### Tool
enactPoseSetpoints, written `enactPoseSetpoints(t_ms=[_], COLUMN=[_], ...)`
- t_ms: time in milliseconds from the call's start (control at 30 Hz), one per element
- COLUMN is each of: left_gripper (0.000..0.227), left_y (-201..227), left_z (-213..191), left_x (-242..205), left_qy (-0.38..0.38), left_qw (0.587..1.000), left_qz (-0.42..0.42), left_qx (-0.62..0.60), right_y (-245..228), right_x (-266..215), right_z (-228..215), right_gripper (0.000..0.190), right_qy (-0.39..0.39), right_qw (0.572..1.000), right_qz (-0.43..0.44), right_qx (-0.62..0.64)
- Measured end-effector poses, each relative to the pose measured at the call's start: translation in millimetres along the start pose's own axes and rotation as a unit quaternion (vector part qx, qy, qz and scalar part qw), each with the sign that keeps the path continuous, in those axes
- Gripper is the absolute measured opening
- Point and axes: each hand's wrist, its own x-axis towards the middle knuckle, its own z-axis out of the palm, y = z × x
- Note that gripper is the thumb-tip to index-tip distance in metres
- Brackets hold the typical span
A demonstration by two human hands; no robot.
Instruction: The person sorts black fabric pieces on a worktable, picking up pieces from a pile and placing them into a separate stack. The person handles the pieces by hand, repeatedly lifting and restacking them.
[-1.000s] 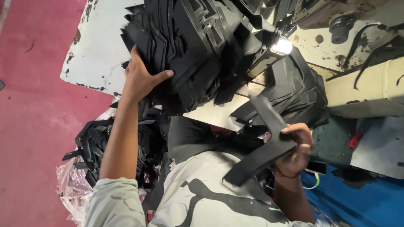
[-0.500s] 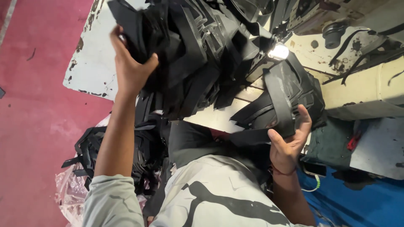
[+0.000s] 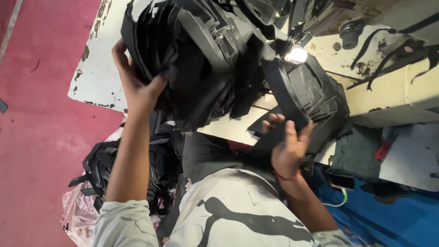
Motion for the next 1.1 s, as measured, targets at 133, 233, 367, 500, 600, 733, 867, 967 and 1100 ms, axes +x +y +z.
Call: enactPoseSetpoints(t_ms=[133,233,367,500,600,733,867,967,1100], left_gripper=[0.085,0.086,0.087,0.094,0.096,0.105,0.099,0.095,0.094], left_y=[8,-4,-5,0,10,6,8,-4,19], left_z=[29,38,41,44,63,69,63,57,91], left_x=[-15,-26,-32,-43,-65,-86,-82,-78,-51], left_qy=[0.030,0.054,0.067,0.061,0.035,-0.060,0.040,0.094,-0.034], left_qw=[0.997,0.996,0.995,0.997,0.994,0.977,0.995,0.994,0.889], left_qz=[-0.020,-0.035,-0.039,-0.018,-0.026,0.015,-0.006,0.010,-0.217], left_qx=[-0.072,0.062,0.063,0.053,0.098,0.203,0.097,0.063,0.402], right_y=[28,54,71,64,57,45,37,22,22], right_x=[7,13,21,20,16,10,7,1,-11], right_z=[28,35,38,50,59,47,20,26,25], right_gripper=[0.025,0.032,0.050,0.053,0.066,0.080,0.014,0.012,0.016], right_qy=[-0.046,-0.092,-0.104,-0.113,-0.145,-0.213,-0.147,-0.164,-0.051], right_qw=[0.993,0.986,0.982,0.980,0.988,0.962,0.956,0.929,0.968], right_qz=[-0.030,-0.017,-0.006,-0.002,0.001,-0.037,0.036,-0.184,-0.177], right_qx=[-0.106,-0.137,-0.158,-0.166,-0.055,-0.167,-0.251,-0.275,-0.168])
